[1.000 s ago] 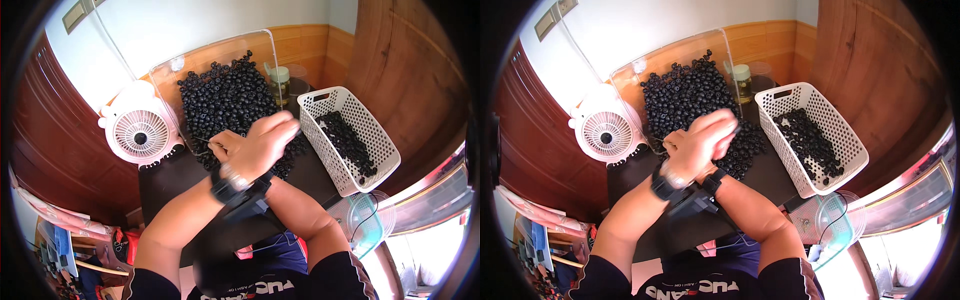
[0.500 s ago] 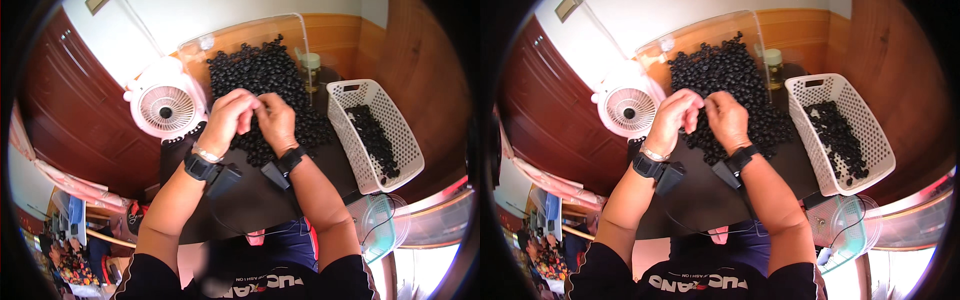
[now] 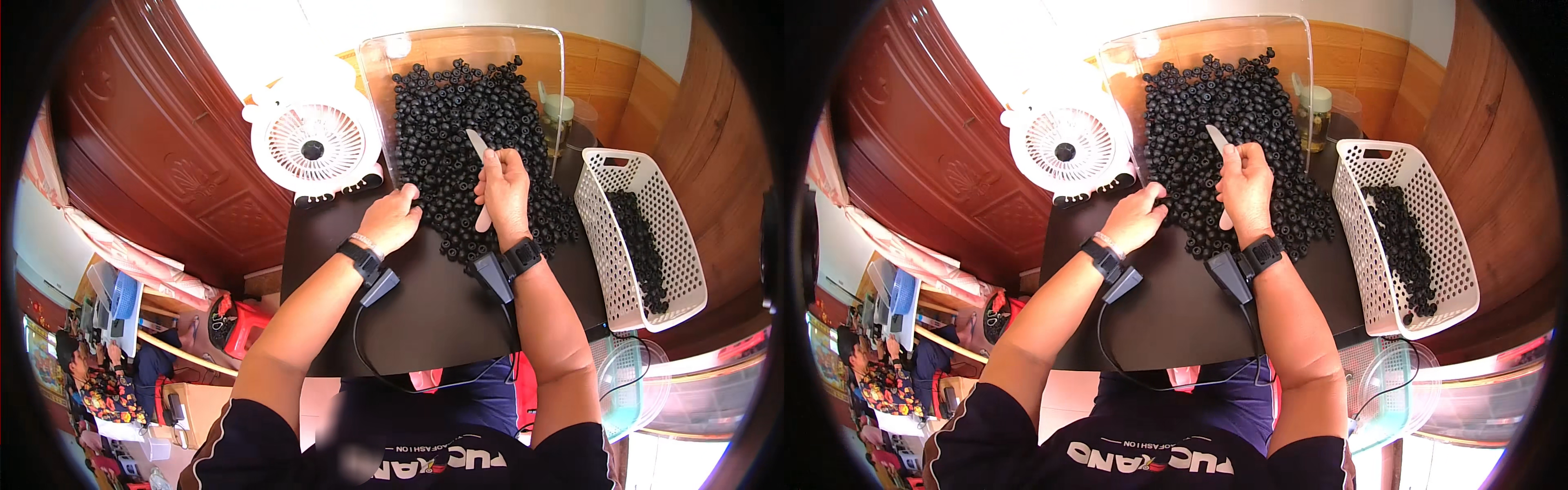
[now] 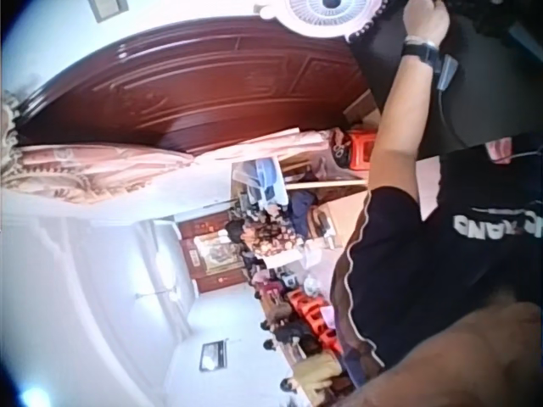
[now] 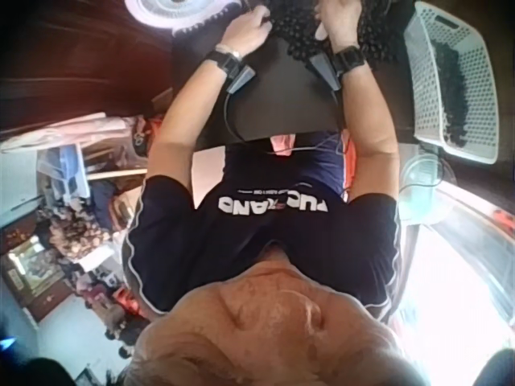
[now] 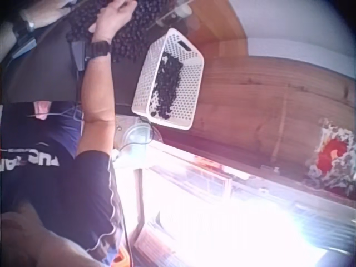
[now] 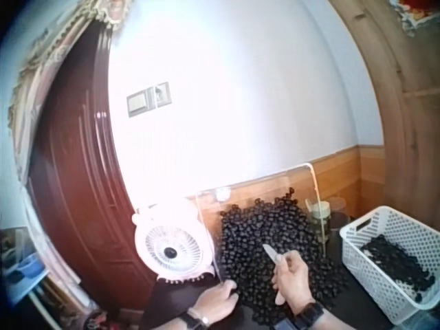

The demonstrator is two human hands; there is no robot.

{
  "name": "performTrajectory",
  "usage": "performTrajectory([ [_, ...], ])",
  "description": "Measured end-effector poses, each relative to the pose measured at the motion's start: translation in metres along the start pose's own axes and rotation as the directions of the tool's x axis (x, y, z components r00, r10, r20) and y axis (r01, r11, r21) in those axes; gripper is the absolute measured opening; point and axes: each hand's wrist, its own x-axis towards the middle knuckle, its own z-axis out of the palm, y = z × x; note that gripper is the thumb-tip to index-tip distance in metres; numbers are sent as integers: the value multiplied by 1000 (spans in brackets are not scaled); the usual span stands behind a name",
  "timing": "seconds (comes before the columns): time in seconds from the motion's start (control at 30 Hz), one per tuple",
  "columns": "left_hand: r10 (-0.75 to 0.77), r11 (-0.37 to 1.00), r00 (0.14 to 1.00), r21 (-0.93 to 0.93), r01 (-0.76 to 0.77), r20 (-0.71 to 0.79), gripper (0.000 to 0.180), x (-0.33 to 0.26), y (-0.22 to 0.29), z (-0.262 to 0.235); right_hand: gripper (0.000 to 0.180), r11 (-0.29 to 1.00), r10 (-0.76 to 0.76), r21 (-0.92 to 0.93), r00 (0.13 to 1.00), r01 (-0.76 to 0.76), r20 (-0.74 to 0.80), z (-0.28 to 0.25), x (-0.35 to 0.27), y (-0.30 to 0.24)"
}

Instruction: The worker cuts flash and trims excess material from molded plastic beads using a small hand blade.

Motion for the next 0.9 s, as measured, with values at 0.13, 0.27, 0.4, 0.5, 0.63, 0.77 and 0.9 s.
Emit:
performTrajectory([
  [0.13, 49, 976, 996, 210, -65, 80, 23, 10, -1, 11, 22, 1000, 0, 5, 999, 0, 34, 4, 0, 4],
  [0.27, 46, 964, 986, 254, -86, 159, 18, 7, 5, 8, 22, 1000, -9, 6, 999, 8, 38, 6, 1, 6],
  [0.4, 33, 984, 985, 169, -62, 169, 20, 3, 7, 6, 22, 1000, -24, 7, 998, 24, 52, 5, -1, 6],
  [0.5, 75, 989, 990, 116, -89, 123, 22, -1, -9, 9, 21, 999, -14, -41, 993, 19, 116, 8, -5, 4],
  [0.63, -2, 998, 988, 67, -8, 155, 22, -3, -4, 4, 21, 999, -15, -50, 990, 22, 137, 9, -8, 5],
  [0.77, 35, 998, 983, 40, -43, 179, 18, -6, -3, 2, 21, 995, -11, -99, 989, 26, 145, 11, -10, 6],
  [0.9, 68, 994, 996, -84, -63, 58, 13, -5, -22, 11, 20, 996, -52, -66, 989, 61, 135, 16, -12, 7],
])
